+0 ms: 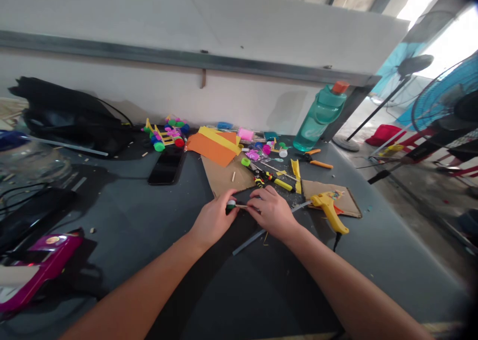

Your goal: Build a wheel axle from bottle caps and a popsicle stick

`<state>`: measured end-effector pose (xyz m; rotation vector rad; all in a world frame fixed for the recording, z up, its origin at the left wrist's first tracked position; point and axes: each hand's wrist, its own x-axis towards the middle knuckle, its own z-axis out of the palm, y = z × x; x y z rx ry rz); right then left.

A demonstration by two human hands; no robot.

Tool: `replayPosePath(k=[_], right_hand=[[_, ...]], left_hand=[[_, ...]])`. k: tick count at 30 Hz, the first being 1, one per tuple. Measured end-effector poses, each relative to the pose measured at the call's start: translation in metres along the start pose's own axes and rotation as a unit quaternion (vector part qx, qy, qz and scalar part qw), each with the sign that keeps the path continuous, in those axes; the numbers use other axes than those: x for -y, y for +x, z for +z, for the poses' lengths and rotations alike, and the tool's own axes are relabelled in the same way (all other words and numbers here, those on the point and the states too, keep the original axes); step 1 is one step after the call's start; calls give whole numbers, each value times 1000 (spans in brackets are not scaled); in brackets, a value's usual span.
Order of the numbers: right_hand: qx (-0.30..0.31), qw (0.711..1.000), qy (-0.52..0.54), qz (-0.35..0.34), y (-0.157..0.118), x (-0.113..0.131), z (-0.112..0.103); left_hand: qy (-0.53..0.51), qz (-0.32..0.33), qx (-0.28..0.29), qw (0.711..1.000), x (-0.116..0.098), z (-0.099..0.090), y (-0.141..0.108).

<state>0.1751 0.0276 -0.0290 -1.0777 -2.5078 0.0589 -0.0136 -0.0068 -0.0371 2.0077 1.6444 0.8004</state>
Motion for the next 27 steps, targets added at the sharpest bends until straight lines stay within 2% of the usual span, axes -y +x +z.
replayPosePath(k=[5,9,12,15,19,23,27], right_hand=[[17,1000,-20,2,2,4,4],[6,1000,-7,7,2,4,5],[-23,999,16,21,1,0,5],[-86,992,82,50,1,-4,4],[-156,958,205,127,2,-4,2],[-153,897,347,228,2,2,-5],[-135,838,459,262,3,9,-8]], left_hand=[[-25,7,-2,1000,-1,0,-1],[-31,19,-1,999,0,0,0],[-11,30,-4,999,2,-2,0],[31,57,-1,998,5,-2,-1],[47,111,32,992,4,0,-3],[14,137,49,989,2,2,-5],[-6,145,20,989,0,-1,-5]])
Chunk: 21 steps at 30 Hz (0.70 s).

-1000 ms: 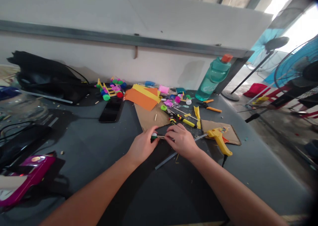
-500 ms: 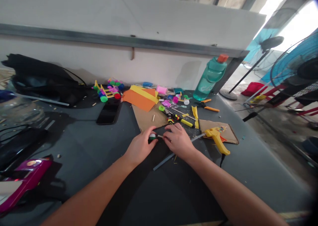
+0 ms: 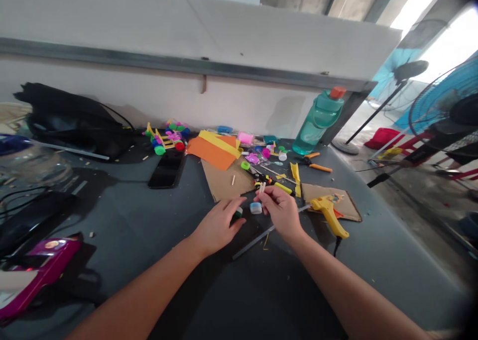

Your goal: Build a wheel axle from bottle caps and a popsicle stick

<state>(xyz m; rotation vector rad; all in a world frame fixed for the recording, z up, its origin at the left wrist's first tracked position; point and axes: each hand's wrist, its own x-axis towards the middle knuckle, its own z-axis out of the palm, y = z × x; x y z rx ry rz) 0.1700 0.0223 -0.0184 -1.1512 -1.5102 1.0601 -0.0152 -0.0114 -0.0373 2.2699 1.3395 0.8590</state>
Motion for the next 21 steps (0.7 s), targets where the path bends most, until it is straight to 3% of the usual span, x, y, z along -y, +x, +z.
replayPosePath(k=[4,9,21], right_hand=[[41,991,105,70,-5,6,10],[91,958,219,160,-16,15,20],[135,957,172,193,-18,17,23]], left_hand=[[-39,12,-92,995,-5,-7,1],[-134,-46,-156,978,-18,-11,2],[-374,-203,-122,897,-31,-10,7]])
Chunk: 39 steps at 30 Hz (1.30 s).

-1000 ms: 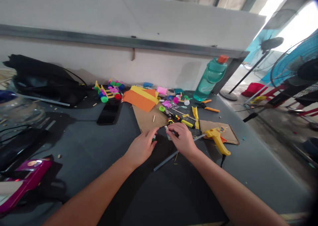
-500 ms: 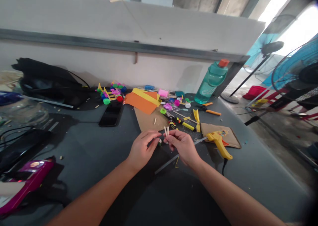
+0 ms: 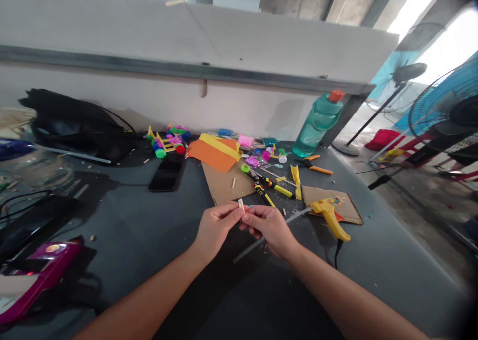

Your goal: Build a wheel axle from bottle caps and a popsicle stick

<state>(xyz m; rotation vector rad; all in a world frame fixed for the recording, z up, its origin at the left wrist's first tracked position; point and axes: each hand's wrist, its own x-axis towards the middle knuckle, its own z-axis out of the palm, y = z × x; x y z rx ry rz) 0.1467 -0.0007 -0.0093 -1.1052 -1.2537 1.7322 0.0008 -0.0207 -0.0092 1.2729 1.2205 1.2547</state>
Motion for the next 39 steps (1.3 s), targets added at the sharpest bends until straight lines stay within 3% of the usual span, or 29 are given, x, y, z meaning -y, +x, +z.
replayPosePath(k=[10,15,19,22,26,30,35,39], right_hand=[[15,1000,-16,-6,1,-3,0],[-29,999,-32,-29,0,-1,2],[-30,997,-57,-52,-1,-1,1],[-38,992,-98,-67,0,-1,0],[-96,982,-131,-98,1,-1,-3],[-114,979,-121,-115,1,0,-2],[-72,990,-59,-108,-1,1,0],[-46,995,2,-92,0,-3,-2]], left_hand=[[4,-12,-34,999,2,4,-3],[-11,16,4,1000,0,4,-2],[-30,4,12,999,1,2,-2],[-55,-13,-16,998,1,2,-1],[-91,-21,-49,994,0,2,0],[-60,-19,-34,997,-1,2,-1],[-15,-15,11,1000,-4,3,-3],[-48,-58,61,995,-8,4,-2]])
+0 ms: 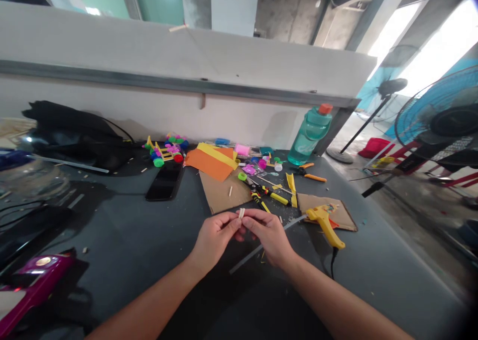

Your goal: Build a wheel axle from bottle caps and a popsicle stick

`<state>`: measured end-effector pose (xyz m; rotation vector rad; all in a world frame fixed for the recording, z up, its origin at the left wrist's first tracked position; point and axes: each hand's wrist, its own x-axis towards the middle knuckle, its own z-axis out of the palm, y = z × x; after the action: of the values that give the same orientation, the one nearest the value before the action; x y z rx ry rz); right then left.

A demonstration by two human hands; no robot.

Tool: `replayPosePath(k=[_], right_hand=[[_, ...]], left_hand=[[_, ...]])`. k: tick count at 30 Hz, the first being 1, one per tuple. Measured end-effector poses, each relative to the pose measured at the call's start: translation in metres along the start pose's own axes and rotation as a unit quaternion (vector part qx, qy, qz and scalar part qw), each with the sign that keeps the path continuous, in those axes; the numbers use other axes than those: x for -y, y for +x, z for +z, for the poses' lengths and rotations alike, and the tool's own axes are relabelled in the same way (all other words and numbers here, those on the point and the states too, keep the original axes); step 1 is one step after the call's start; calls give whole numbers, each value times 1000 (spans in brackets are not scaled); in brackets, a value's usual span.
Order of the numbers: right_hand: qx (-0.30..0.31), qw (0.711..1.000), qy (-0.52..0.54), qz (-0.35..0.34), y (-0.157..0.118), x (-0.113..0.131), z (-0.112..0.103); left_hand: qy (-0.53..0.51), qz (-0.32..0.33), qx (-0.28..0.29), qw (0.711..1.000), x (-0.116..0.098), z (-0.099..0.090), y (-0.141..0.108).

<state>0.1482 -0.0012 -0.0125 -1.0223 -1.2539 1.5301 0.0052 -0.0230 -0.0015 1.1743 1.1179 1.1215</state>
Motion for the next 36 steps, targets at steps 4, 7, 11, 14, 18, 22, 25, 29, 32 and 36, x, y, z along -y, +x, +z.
replayPosePath(k=[4,7,11,14,18,22,25,29,32,36], right_hand=[[16,999,37,19,1,0,-1],[10,999,46,18,0,3,-1],[-36,998,55,19,1,2,0],[-60,996,67,20,2,-2,-2],[-54,996,73,13,2,-4,-2],[-40,997,57,24,2,-2,0],[-37,998,36,26,2,0,1],[-41,999,17,18,1,2,0],[-46,999,19,11,1,3,0],[-35,999,31,14,2,2,-1]], left_hand=[[-86,-59,24,994,2,0,2],[-115,-81,27,990,7,0,2],[-108,-83,37,990,12,0,2],[-91,-78,43,992,12,2,2],[-42,-57,30,997,10,3,2],[19,-19,21,999,9,2,2],[54,-5,20,998,8,0,1],[72,6,21,997,7,0,0],[85,7,20,996,6,1,-1],[100,9,10,995,6,1,-1]])
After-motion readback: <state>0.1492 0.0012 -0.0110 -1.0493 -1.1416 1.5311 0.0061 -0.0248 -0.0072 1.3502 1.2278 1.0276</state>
